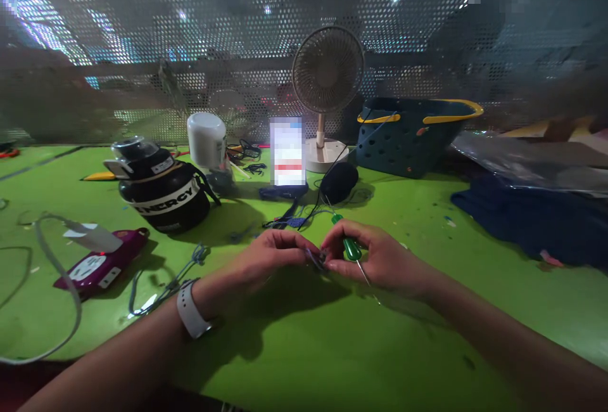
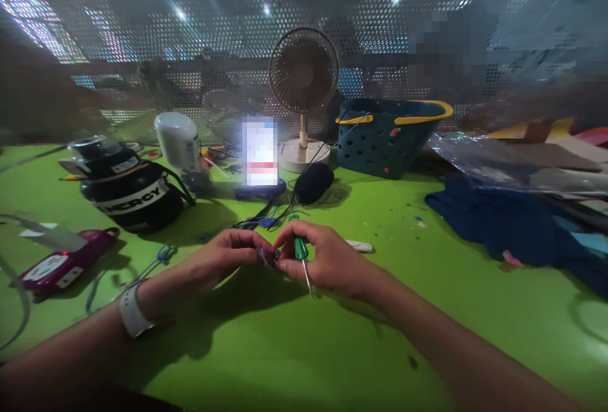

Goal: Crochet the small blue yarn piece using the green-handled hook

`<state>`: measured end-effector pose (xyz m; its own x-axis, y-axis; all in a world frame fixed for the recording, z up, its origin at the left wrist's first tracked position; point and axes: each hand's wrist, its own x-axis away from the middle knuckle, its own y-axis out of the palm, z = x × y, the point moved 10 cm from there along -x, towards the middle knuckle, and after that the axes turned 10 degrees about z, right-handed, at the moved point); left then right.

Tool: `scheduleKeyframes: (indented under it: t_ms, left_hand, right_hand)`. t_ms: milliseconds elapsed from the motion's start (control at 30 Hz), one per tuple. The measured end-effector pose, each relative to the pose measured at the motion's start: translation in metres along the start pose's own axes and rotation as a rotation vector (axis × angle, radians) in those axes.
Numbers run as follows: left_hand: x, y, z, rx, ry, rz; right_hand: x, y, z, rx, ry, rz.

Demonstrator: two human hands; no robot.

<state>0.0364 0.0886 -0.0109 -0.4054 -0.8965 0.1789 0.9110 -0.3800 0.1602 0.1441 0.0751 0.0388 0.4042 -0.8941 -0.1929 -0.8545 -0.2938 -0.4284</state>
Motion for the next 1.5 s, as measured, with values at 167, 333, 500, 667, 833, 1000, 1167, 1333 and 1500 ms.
scheduleKeyframes:
  t_ms: [167,333,500,667,833,1000,1167,1333,1500]
  left_hand:
    - [-0.001,0.0,-0.001,-0.023,0.031,-0.016]
    - [0.003,0.007,0.01,-0.163,0.108,-0.055]
    - [0.007,0.004,0.029,-0.32,0.263,-0.023]
    - [0.015,-0.004,0.051,-0.575,0.535,0.166]
    - [0.05,0.016,0.078,-1.004,1.097,0.414]
    - [0.067,0.031,0.08,-1.115,1.313,0.384]
    - [0.067,0.03,0.081,-1.082,1.311,0.383]
    - [0.068,0.029,0.084,-1.073,1.338,0.418]
    - [0.069,0.027,0.087,-1.09,1.335,0.446]
  right_hand:
    - [0.0,-0.005,-0.003,0.036,-0.024,0.029]
    - [-0.001,-0.006,0.006,-0.02,0.073,0.064]
    - [0.003,0.005,0.01,-0.025,0.124,0.036]
    - [0.005,0.0,-0.003,0.027,0.044,0.11]
    - [0.002,-0.005,0.0,-0.12,0.075,0.131]
    - [-0.001,0.002,0.02,-0.22,0.224,0.039]
    - [-0.001,0.005,0.017,-0.121,0.152,0.041]
    - [-0.004,-0.005,0.011,-0.046,0.051,0.13]
    - [-0.001,-0.008,0.015,-0.082,0.098,0.119]
